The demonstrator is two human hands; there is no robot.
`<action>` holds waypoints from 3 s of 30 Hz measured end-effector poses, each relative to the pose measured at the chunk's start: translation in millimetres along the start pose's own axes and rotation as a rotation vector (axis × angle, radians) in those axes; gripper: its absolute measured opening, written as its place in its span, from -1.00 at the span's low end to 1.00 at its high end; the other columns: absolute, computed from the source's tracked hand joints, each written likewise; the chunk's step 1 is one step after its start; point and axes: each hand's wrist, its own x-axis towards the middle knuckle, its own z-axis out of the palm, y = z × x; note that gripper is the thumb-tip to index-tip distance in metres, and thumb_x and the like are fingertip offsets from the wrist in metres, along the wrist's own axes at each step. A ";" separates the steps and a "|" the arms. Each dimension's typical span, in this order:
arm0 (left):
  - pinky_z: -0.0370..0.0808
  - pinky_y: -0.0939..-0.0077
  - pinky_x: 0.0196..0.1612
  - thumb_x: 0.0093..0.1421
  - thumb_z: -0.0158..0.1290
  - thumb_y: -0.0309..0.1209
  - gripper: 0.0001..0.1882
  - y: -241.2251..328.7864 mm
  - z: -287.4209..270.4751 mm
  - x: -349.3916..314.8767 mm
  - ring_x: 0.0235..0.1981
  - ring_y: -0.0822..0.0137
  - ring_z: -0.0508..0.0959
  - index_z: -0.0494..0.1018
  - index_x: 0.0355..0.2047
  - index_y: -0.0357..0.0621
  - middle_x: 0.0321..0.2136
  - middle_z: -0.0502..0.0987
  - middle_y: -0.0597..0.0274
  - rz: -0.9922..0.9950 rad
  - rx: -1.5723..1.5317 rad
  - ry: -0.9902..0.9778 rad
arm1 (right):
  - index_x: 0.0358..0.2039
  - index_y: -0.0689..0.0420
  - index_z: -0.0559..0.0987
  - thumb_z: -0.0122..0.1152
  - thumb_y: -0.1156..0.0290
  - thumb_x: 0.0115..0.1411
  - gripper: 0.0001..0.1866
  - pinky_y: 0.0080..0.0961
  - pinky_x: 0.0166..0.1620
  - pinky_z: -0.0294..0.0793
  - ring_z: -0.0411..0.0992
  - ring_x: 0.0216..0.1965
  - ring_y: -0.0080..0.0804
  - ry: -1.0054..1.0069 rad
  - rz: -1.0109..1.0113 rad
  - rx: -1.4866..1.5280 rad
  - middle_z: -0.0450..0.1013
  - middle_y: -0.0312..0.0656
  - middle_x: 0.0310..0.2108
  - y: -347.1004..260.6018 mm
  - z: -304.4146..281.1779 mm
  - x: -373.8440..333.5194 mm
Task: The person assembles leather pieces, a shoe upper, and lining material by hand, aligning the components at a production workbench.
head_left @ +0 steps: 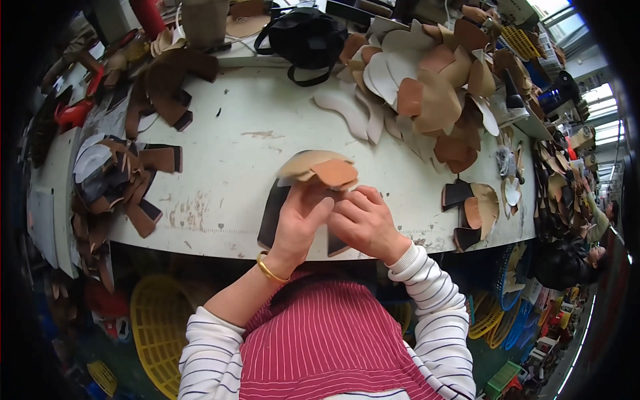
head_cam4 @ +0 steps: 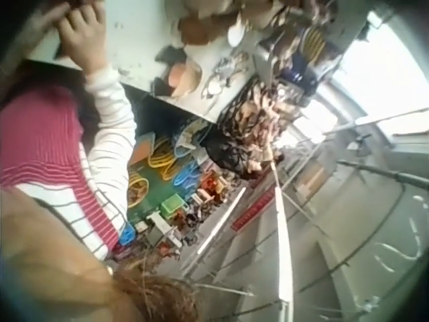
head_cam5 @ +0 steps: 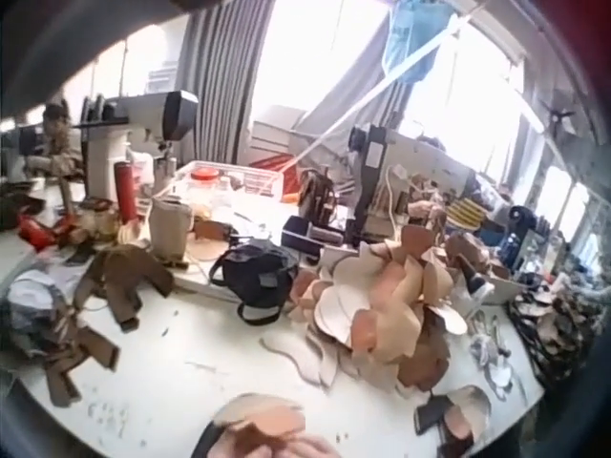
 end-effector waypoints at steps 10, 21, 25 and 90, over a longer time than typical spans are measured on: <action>0.45 0.19 0.19 0.38 0.01 -0.38 -0.62 -14.5 -32.5 -31.3 0.10 0.20 0.49 0.28 0.15 -0.23 0.07 0.45 0.10 -0.274 -0.153 0.082 | -0.41 0.19 0.56 0.32 0.46 0.17 -0.89 -0.53 -0.39 0.43 0.44 -0.55 -0.44 0.031 0.778 0.716 0.47 -0.19 -0.55 -35.2 17.9 -54.1; 0.49 0.45 0.07 0.40 -0.06 -0.40 -0.71 -19.1 -36.8 -33.3 -0.04 0.43 0.53 0.37 0.06 -0.28 -0.03 0.52 0.18 -0.222 -0.042 0.105 | -0.17 0.12 0.57 0.51 0.47 -0.08 -0.58 -0.39 -0.19 0.43 0.47 -0.27 -0.24 0.067 0.466 0.225 0.49 -0.20 -0.27 -34.0 16.9 -30.2; 0.42 0.51 0.14 0.29 0.10 -0.51 -0.60 -15.2 -25.9 -37.2 0.03 0.44 0.50 0.35 0.10 -0.33 0.00 0.51 0.18 -0.040 0.261 0.010 | -0.22 0.15 0.59 0.44 0.53 -0.01 -0.70 -0.43 -0.25 0.43 0.47 -0.34 -0.27 0.107 0.482 0.294 0.51 -0.21 -0.36 -26.9 25.4 -38.0; 0.45 0.32 0.08 0.28 -0.21 -0.38 -0.66 0.4 -56.2 -43.0 -0.04 0.32 0.52 0.39 0.00 -0.14 -0.09 0.52 0.25 -0.112 -0.363 0.114 | 0.17 0.25 0.31 0.08 0.42 0.36 -0.58 -0.42 0.07 0.40 0.41 0.05 -0.27 0.747 1.278 0.163 0.44 -0.14 -0.02 48.9 28.0 -137.8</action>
